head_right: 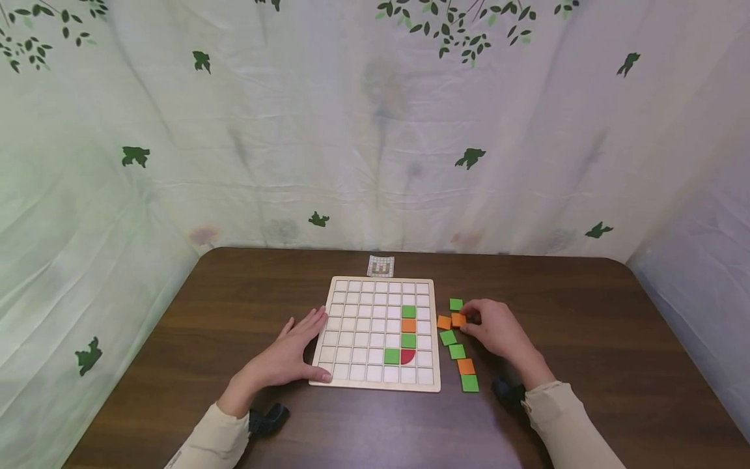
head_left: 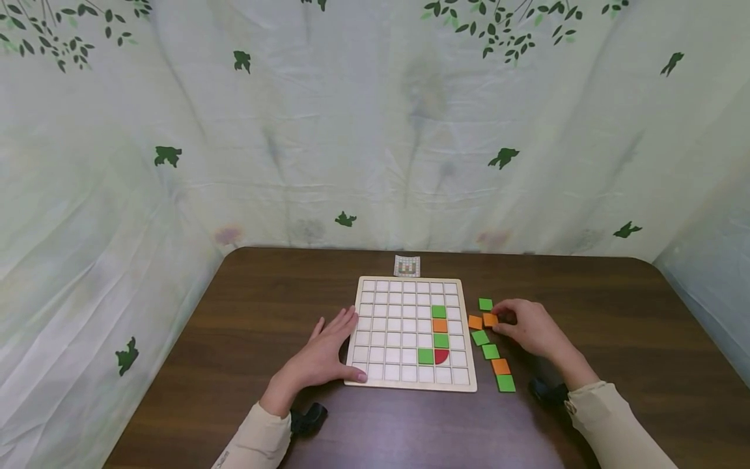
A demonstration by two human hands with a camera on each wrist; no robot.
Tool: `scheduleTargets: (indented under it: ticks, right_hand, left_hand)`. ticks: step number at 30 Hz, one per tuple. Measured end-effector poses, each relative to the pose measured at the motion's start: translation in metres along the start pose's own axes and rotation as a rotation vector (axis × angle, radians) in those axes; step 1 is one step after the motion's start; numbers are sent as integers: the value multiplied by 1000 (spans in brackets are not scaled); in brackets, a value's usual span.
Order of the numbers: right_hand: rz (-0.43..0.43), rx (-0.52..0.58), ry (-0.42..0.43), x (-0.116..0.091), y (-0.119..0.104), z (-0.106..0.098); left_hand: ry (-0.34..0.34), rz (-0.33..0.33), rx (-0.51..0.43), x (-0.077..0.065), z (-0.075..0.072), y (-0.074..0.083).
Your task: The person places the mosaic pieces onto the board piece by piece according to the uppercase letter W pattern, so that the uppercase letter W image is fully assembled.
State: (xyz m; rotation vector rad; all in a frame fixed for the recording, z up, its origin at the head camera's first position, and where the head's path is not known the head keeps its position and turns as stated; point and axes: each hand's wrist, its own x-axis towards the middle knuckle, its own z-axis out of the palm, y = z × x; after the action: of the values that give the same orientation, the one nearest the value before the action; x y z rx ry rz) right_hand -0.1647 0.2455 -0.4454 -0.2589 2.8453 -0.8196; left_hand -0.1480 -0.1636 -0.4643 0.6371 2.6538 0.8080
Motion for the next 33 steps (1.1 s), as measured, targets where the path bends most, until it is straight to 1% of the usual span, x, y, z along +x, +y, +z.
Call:
scheduleTargets:
  ticks: [13,22,26,33]
  right_hand:
    - [-12,22,35,-4,-17,4]
    - [-54,27,47,-5,-26,7]
    - [-67,29,44,-6,-31,10]
    - [-116,34,56,-5,-36,18]
  left_hand:
    - [7,-7,7,0,0,0]
    - [6,-4,13,0,0,0]
    - [5,3,14,0,0,0]
    - [8,19,19,-1,1,-2]
